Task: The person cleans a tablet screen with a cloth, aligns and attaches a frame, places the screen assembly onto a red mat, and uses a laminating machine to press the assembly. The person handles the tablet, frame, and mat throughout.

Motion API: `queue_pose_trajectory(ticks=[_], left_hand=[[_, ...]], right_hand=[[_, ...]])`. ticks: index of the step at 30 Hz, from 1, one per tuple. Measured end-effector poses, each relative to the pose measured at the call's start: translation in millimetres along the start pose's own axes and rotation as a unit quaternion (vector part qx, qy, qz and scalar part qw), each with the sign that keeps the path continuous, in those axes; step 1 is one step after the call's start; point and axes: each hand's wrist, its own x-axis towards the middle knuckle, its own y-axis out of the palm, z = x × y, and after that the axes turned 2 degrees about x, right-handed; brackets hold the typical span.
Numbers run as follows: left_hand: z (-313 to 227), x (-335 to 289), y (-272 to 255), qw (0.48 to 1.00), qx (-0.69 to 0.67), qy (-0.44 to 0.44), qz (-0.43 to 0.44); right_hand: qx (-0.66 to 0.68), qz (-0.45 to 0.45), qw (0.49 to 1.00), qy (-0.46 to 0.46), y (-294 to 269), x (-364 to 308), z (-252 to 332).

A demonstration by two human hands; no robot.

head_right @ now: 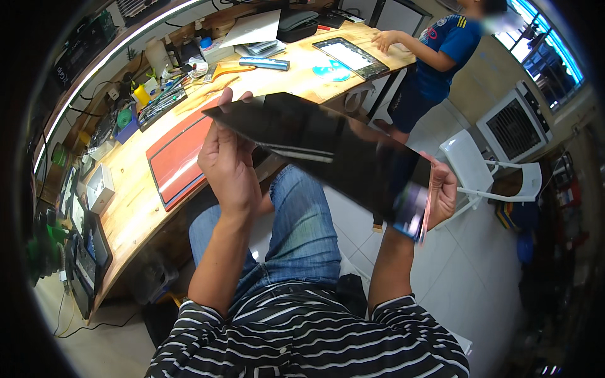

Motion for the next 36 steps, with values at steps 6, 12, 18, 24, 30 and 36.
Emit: queue_pose_trajectory(ticks=[6,12,18,24,30,36], left_hand=[[-3,19,3,0.991,0.127,0.024,-0.027],[-5,26,-2,0.988,0.157,-0.003,-0.001],[-8,21,-10,0.977,0.212,-0.029,-0.017],[-13,10,-21,0.976,0.213,-0.038,-0.011],[-16,-1,-34,0.977,0.202,-0.062,-0.023],[-17,-27,-64,0.970,0.231,-0.066,-0.046]], right_hand=[[-0.055,-0.014,0.997,-0.055,21,0,12],[-0.111,-0.007,0.988,-0.107,20,7,14],[-0.121,0.032,0.985,-0.119,16,19,16],[-0.069,0.042,0.995,-0.058,10,24,20],[-0.194,0.068,0.974,-0.094,2,19,12],[-0.164,0.155,0.969,0.096,-13,0,-14]])
